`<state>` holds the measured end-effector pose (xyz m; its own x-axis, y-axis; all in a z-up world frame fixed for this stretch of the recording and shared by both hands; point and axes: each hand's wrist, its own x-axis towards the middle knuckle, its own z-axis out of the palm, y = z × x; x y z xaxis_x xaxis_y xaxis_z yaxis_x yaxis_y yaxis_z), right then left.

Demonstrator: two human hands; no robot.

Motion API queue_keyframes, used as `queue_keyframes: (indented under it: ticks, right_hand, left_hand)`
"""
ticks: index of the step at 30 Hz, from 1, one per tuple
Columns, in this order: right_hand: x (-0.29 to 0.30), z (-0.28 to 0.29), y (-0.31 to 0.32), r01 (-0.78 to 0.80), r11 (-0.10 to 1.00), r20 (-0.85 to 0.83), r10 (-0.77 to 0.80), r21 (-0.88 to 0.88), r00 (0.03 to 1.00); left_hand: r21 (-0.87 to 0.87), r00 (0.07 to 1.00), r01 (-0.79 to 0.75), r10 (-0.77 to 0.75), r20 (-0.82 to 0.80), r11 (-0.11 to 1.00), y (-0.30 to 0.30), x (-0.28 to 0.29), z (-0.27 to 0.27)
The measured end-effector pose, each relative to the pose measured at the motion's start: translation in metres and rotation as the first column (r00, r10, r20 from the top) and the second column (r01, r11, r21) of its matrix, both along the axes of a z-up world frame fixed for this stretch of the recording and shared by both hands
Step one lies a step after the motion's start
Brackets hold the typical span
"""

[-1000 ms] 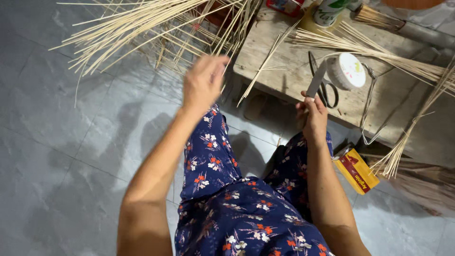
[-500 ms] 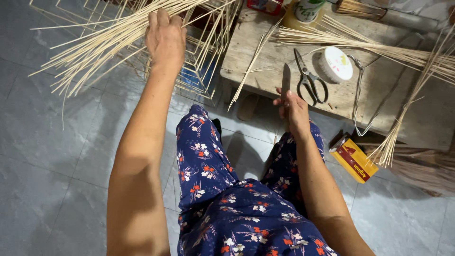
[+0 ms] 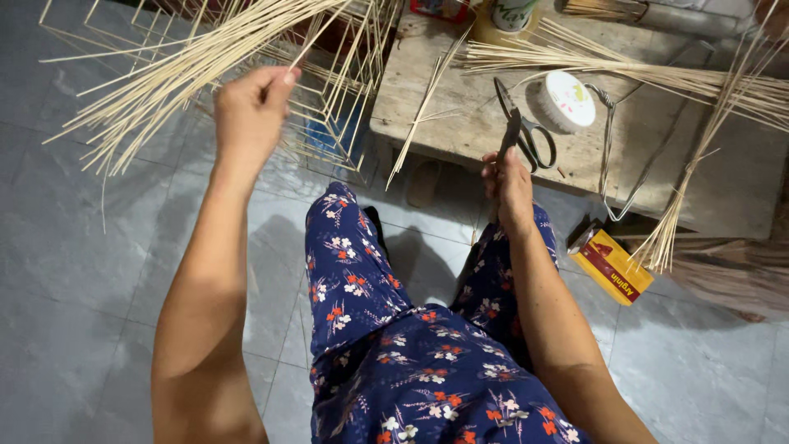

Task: The person sits on the floor and bundles thin bamboo sticks together. They then pick up a blowtorch and repeatedly attempt to ignite it by turning the red knob, but no flame is produced. Finally, they pick up a single bamboo stick and scrape it with a knife.

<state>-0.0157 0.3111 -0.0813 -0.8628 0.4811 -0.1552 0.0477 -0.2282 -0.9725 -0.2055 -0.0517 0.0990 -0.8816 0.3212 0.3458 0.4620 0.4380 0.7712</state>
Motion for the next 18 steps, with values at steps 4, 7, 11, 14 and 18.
queue_keyframes:
  ticks: [4,7,11,14,18]
  right_hand:
    - [0.003,0.001,0.004,0.003,0.998,0.061,0.001,-0.058,0.998]
    - [0.005,0.005,0.005,-0.02,0.993,-0.027,0.017,-0.116,1.0]
    - [0.024,0.02,-0.007,-0.119,0.983,-0.156,0.097,-0.139,0.983]
    - [0.055,0.049,-0.024,-0.168,0.968,-0.068,0.158,-0.184,0.985]
    - [0.096,0.105,-0.054,-0.264,0.949,-0.132,0.243,-0.173,0.961]
  left_hand:
    - [0.16,0.889,0.06,-0.125,0.44,0.985,-0.007,0.011,0.012]
    - [0.277,0.804,0.122,-0.258,0.536,0.953,-0.006,0.025,0.013]
    - [0.398,0.809,0.183,-0.368,0.458,0.899,0.001,0.072,0.0]
    - [0.406,0.82,0.123,-0.323,0.472,0.906,0.007,0.12,-0.008]
    - [0.341,0.823,0.174,-0.326,0.465,0.924,0.012,0.165,-0.009]
